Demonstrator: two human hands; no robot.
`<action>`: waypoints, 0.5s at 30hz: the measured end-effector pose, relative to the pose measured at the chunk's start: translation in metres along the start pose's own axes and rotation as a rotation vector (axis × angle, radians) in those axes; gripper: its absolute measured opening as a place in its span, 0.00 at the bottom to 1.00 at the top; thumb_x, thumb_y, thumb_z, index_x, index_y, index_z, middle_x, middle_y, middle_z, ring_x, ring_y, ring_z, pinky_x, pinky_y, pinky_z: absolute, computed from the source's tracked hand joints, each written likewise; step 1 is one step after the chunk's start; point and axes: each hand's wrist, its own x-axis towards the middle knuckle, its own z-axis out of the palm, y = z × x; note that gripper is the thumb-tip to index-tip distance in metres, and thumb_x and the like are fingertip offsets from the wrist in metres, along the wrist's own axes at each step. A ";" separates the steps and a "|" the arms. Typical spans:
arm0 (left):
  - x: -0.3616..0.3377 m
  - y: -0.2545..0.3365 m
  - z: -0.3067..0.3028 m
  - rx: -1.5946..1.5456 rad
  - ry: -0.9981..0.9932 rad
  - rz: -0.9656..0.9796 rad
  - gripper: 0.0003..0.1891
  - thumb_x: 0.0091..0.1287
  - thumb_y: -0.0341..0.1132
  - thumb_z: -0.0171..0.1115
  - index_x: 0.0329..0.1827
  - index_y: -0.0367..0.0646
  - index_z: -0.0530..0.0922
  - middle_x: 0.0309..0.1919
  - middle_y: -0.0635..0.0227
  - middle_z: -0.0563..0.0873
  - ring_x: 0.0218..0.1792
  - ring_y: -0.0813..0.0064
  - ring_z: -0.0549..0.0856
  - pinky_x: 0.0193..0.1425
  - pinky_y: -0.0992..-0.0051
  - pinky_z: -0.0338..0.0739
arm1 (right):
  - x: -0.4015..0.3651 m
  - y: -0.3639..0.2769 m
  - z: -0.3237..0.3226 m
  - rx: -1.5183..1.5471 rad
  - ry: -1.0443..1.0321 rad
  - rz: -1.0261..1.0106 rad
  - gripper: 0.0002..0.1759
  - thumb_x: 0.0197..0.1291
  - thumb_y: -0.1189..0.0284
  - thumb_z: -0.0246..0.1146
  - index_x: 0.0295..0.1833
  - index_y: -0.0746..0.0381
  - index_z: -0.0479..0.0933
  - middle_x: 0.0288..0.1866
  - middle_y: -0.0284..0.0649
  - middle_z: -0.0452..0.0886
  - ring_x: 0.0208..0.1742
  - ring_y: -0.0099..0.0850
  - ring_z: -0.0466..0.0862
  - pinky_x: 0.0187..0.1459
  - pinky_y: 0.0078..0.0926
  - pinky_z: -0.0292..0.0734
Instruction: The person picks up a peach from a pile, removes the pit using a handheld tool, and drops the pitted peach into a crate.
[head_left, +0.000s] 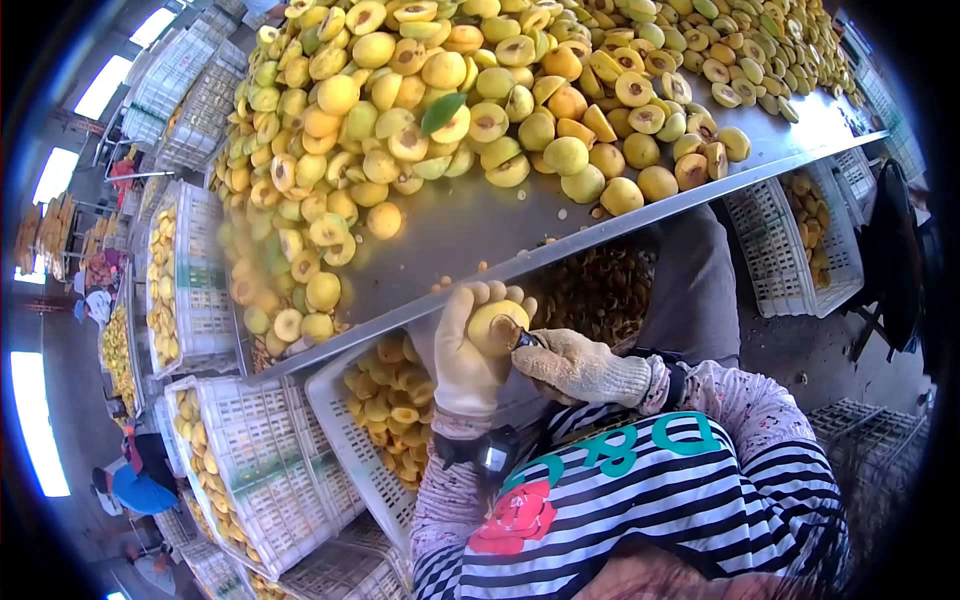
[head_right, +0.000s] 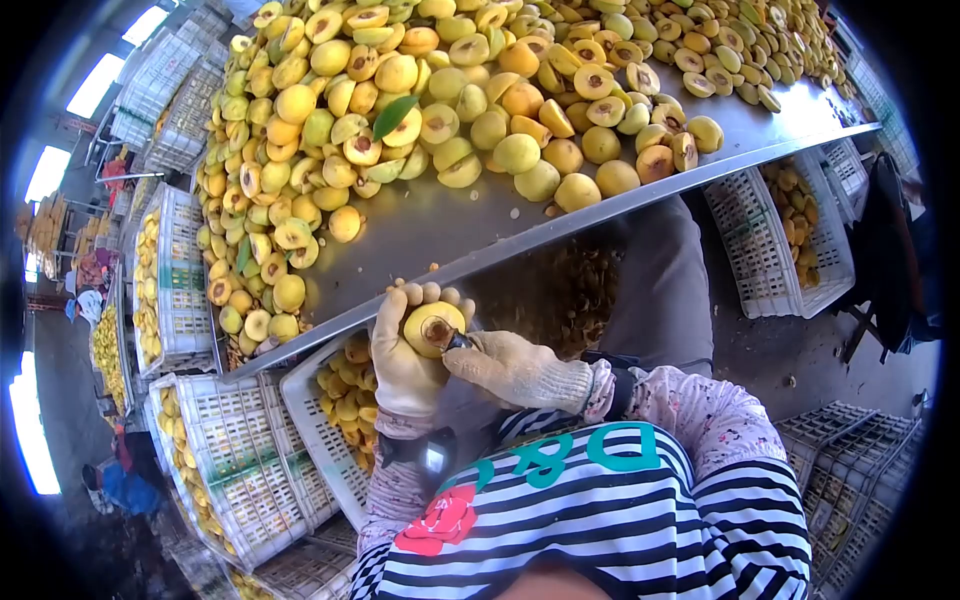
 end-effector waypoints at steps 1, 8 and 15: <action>-0.001 -0.006 0.006 0.066 0.063 0.096 0.10 0.77 0.39 0.59 0.41 0.43 0.79 0.42 0.65 0.86 0.51 0.60 0.86 0.62 0.50 0.81 | 0.002 0.005 0.001 -0.050 0.035 0.007 0.28 0.74 0.45 0.55 0.45 0.62 0.79 0.26 0.33 0.77 0.24 0.24 0.76 0.28 0.23 0.72; 0.010 -0.025 0.020 0.102 0.114 0.160 0.15 0.80 0.41 0.54 0.49 0.36 0.80 0.49 0.59 0.85 0.53 0.62 0.85 0.67 0.57 0.81 | 0.001 0.007 -0.001 -0.010 0.181 0.054 0.31 0.74 0.44 0.55 0.55 0.64 0.80 0.37 0.38 0.83 0.38 0.28 0.82 0.43 0.28 0.78; 0.012 -0.033 0.028 0.284 0.135 0.189 0.19 0.82 0.44 0.50 0.52 0.35 0.80 0.48 0.59 0.85 0.50 0.62 0.86 0.63 0.59 0.83 | 0.006 0.027 0.000 0.016 0.222 -0.051 0.30 0.74 0.46 0.56 0.54 0.65 0.80 0.38 0.42 0.85 0.39 0.33 0.84 0.46 0.32 0.79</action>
